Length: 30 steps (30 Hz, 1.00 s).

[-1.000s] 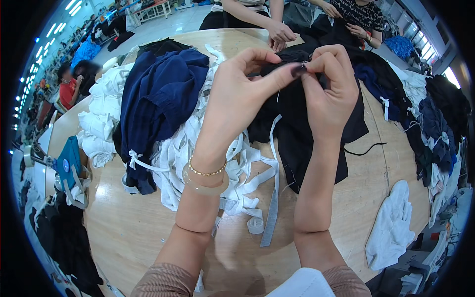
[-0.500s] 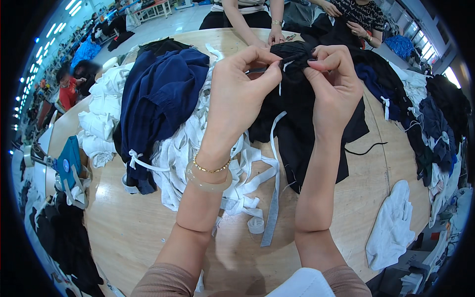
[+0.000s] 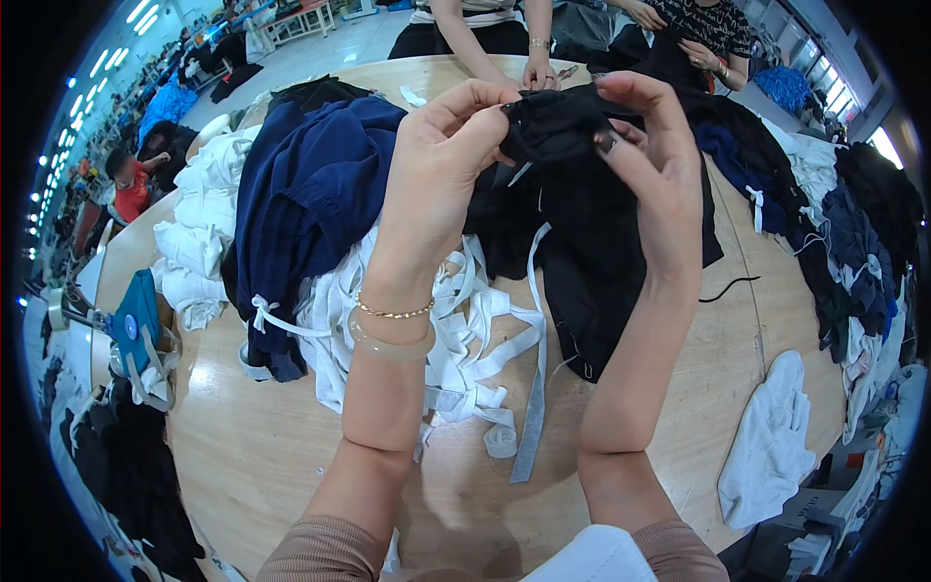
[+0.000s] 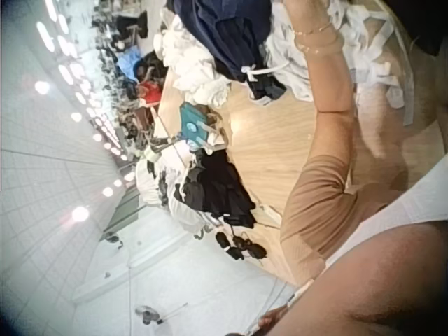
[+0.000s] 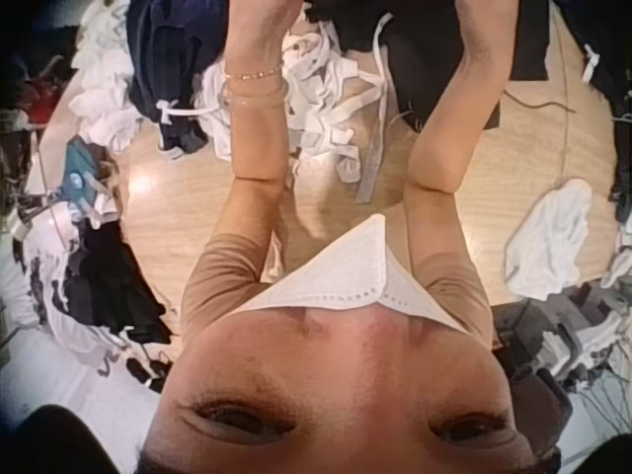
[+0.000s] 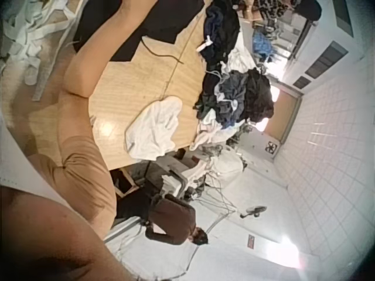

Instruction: The person trims loose threads from garments using thread snips, turns the clothes over by hand, and sorts them on a table.

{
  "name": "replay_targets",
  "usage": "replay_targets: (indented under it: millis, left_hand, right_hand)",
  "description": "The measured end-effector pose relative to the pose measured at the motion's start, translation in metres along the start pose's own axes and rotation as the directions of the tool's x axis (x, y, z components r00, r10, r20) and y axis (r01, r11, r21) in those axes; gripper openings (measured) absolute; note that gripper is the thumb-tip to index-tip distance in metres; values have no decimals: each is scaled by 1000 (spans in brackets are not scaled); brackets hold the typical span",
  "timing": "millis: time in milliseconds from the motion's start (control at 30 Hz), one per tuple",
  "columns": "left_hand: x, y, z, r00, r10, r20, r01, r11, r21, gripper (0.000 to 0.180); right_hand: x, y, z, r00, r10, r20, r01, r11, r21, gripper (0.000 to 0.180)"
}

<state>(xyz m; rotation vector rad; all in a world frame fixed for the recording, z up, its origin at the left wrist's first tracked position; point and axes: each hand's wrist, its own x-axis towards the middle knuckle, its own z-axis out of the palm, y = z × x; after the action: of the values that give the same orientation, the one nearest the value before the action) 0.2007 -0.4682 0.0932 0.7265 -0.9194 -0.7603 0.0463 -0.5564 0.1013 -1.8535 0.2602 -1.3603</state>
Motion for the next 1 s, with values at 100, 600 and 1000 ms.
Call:
replay_targets:
  millis: [100,600,1000]
  left_hand:
    - [-3,8,-4,996,-40,85,40,999,-1,16]
    - [4,-8,-8,997,-71,42,62,981,183,22]
    - [6,-21,9,997,19,72,-19,1000,0,39]
  right_hand:
    - [-3,-1,-12,949,122,291,-117,993,-33,53]
    - [-2,-3,-2,994,-1,106,13,994,-108,52]
    - [0,9,22,993,110,-38,-114,986,-121,38]
